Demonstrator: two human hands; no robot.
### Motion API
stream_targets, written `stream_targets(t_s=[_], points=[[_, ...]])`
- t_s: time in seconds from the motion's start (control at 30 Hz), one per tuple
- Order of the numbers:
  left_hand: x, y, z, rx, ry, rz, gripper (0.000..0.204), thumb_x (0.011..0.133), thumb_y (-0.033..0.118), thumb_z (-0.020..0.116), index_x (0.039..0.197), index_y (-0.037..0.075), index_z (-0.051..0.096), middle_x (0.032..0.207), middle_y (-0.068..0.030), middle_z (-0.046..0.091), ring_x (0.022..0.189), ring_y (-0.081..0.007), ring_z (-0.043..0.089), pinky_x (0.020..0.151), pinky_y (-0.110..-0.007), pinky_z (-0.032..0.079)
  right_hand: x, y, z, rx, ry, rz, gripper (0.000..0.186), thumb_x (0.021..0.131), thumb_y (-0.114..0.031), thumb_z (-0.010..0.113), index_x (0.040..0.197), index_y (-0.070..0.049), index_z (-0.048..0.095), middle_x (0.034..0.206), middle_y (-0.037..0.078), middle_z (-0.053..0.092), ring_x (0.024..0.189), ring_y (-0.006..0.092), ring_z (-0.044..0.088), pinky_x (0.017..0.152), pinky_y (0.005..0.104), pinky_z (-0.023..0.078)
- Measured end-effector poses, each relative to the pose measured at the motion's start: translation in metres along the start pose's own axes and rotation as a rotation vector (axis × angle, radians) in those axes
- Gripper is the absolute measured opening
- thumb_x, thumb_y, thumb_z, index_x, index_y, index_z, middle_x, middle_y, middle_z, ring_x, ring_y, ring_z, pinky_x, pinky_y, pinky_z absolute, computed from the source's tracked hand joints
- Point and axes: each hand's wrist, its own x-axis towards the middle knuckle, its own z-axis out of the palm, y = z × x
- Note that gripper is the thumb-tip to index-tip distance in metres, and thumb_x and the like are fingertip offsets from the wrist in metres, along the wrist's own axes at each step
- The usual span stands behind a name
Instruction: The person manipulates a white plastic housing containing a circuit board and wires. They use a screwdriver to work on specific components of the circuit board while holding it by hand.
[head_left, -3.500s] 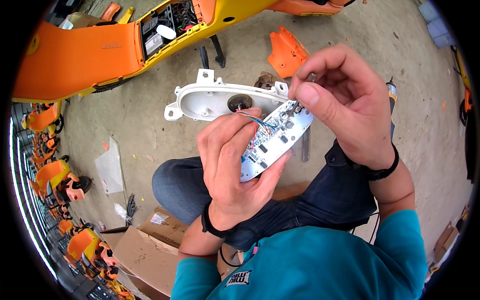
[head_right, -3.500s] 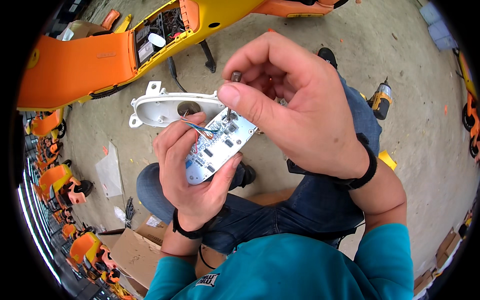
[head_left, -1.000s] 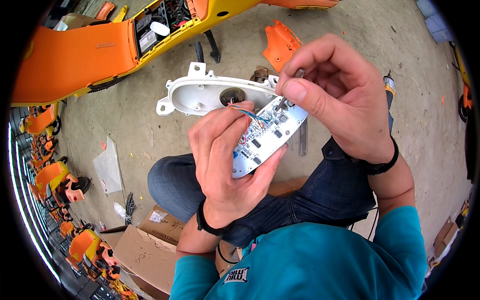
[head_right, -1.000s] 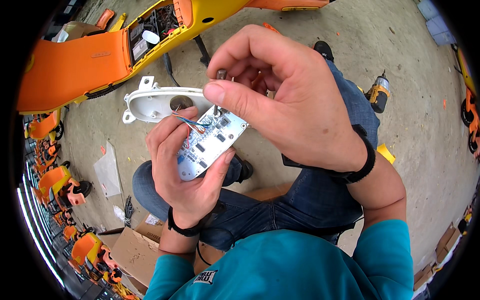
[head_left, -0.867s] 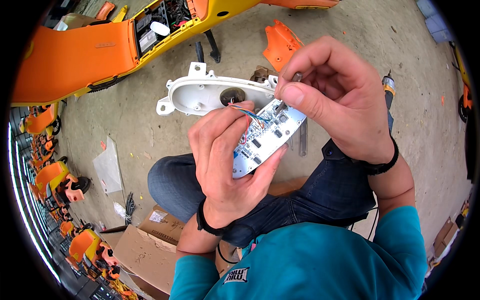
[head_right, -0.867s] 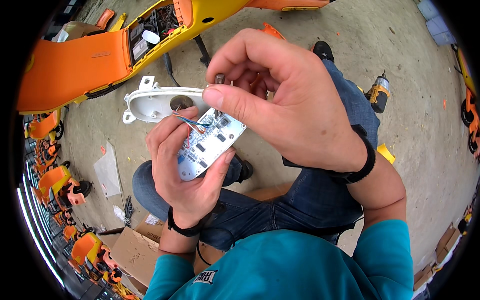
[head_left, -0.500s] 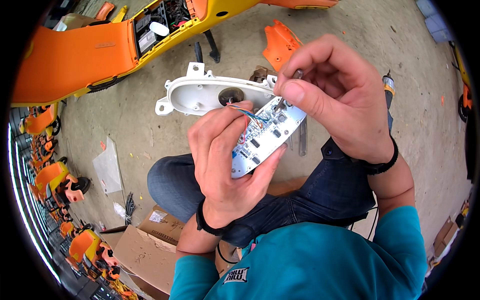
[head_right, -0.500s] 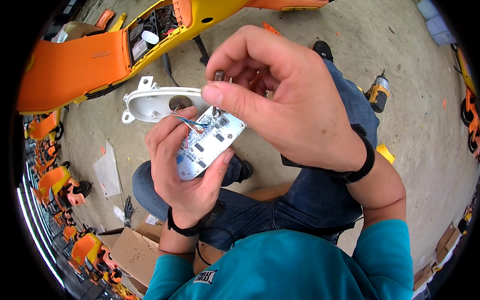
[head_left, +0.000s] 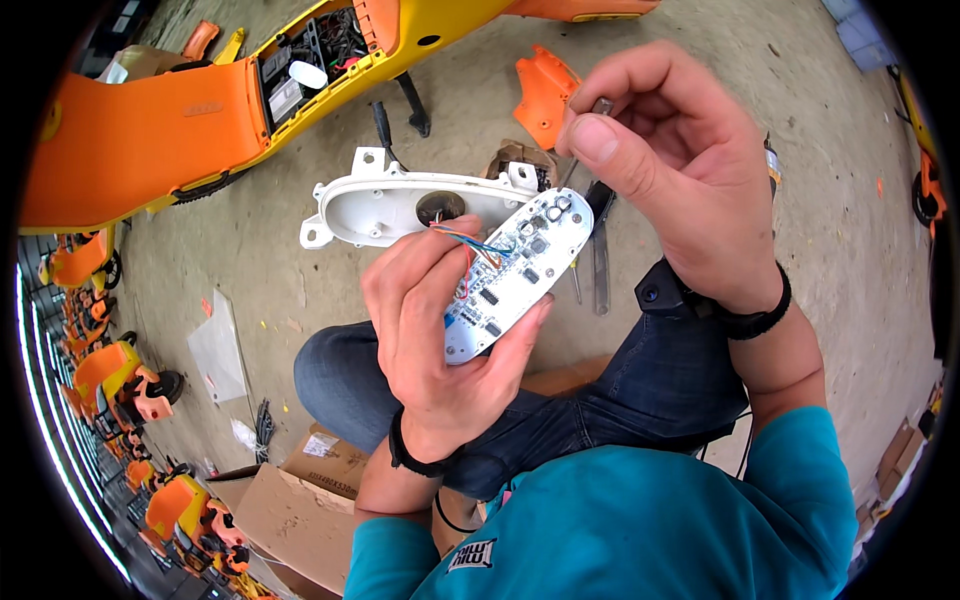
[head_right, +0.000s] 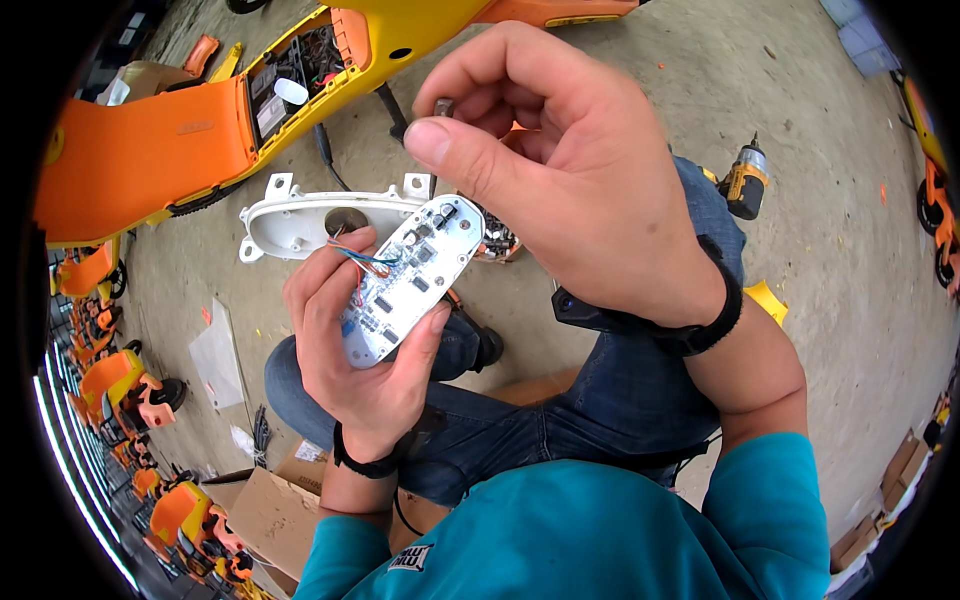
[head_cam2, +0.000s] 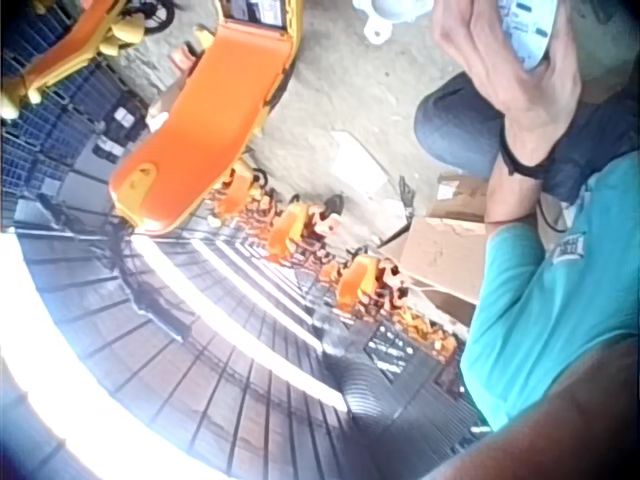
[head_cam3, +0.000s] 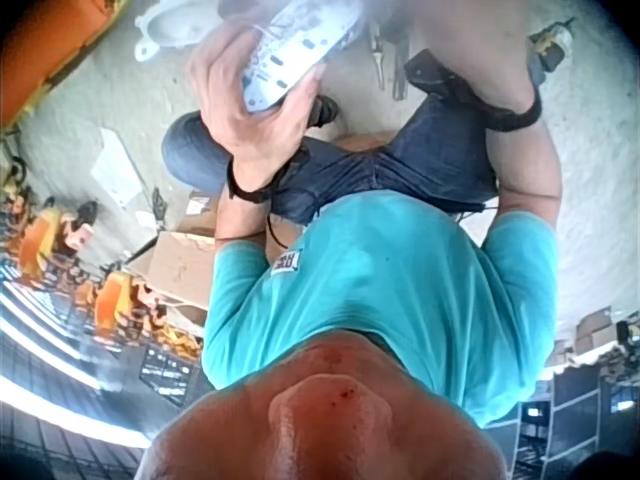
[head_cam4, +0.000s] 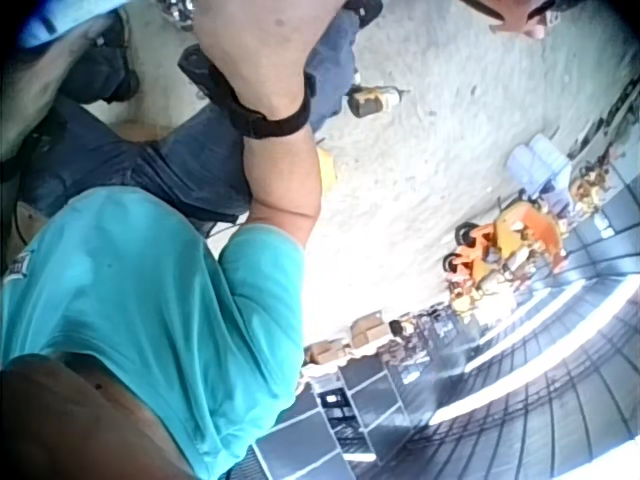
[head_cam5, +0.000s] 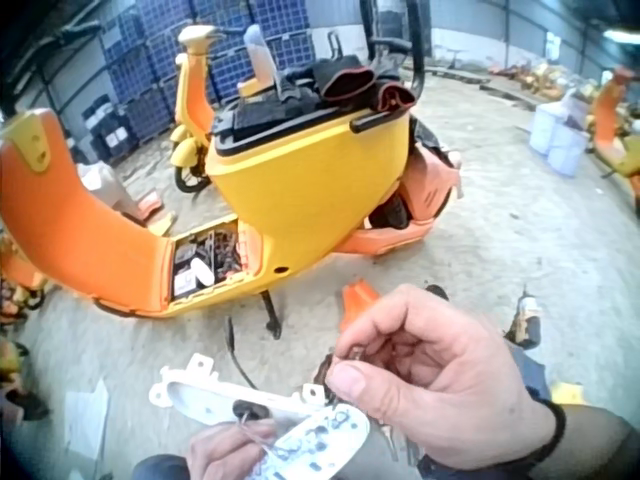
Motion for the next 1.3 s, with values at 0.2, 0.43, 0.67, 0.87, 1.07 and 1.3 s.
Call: stream_targets(t_s=[0.2, 0.43, 0.67, 0.87, 1.07, 1.3], points=[[0.0009, 0.0022, 0.0029, -0.02, 0.041, -0.017, 0.057, 0.067, 0.011, 0.091, 0.114, -0.004, 0.062, 0.117, -0.0194, 0.068, 0.107, -0.035, 0.062, 0.097, -0.044, 0.048, -0.0001, 0.001, 0.0011, 0.025, 0.009, -0.008, 0.019, 0.098, -0.009, 0.07, 0.113, 0.0, 0.062, 0.098, 0.003, 0.065, 0.09, 0.0079, 0.063, 0.082, 0.022, 0.05], [0.0004, 0.0012, 0.0032, -0.015, 0.039, -0.015, 0.057, 0.067, 0.012, 0.091, 0.114, -0.003, 0.062, 0.117, -0.0192, 0.068, 0.107, -0.0349, 0.061, 0.096, -0.044, 0.048, -0.0008, 0.0003, 0.0029, 0.051, -0.008, 0.009, 0.019, 0.098, -0.008, 0.07, 0.112, 0.0, 0.062, 0.097, 0.002, 0.064, 0.089, 0.008, 0.063, 0.081, 0.0222, 0.051], [-0.0017, -0.0006, -0.0008, 0.019, -0.021, -0.004, 0.059, 0.074, 0.016, 0.089, 0.12, -0.003, 0.057, 0.127, -0.0224, 0.063, 0.115, -0.0331, 0.061, 0.098, -0.042, 0.049, -0.0007, -0.0008, 0.0035, 0.055, -0.021, 0.028, 0.018, 0.097, -0.008, 0.07, 0.111, 0.0, 0.062, 0.097, 0.002, 0.063, 0.089, 0.0078, 0.062, 0.081, 0.0224, 0.05], [-0.0016, -0.0007, -0.0011, 0.018, -0.025, 0.0, 0.059, 0.074, 0.015, 0.089, 0.12, -0.002, 0.057, 0.127, -0.0223, 0.063, 0.116, -0.0329, 0.061, 0.099, -0.042, 0.048, -0.0014, -0.0018, 0.0037, 0.044, -0.023, 0.039, 0.018, 0.097, -0.008, 0.07, 0.111, 0.0, 0.062, 0.097, 0.001, 0.062, 0.089, 0.0074, 0.061, 0.081, 0.0222, 0.05], [-0.0017, 0.0006, -0.0018, 0.023, -0.028, -0.006, 0.059, 0.074, 0.015, 0.089, 0.12, -0.002, 0.057, 0.128, -0.0219, 0.064, 0.116, -0.0332, 0.06, 0.1, -0.042, 0.048, -0.0017, -0.0021, 0.0037, 0.05, -0.03, 0.056, 0.018, 0.096, -0.007, 0.071, 0.111, -0.001, 0.062, 0.098, 0.001, 0.062, 0.089, 0.0068, 0.06, 0.08, 0.0218, 0.049], [-0.0007, 0.0009, -0.0014, 0.013, -0.01, -0.001, 0.059, 0.072, 0.015, 0.09, 0.119, -0.002, 0.059, 0.125, -0.0208, 0.065, 0.114, -0.0337, 0.061, 0.099, -0.042, 0.048, -0.0018, -0.0025, 0.0033, 0.044, -0.041, 0.056, 0.019, 0.097, -0.007, 0.071, 0.111, 0.0, 0.062, 0.098, 0.001, 0.062, 0.089, 0.0069, 0.06, 0.08, 0.0219, 0.05]])
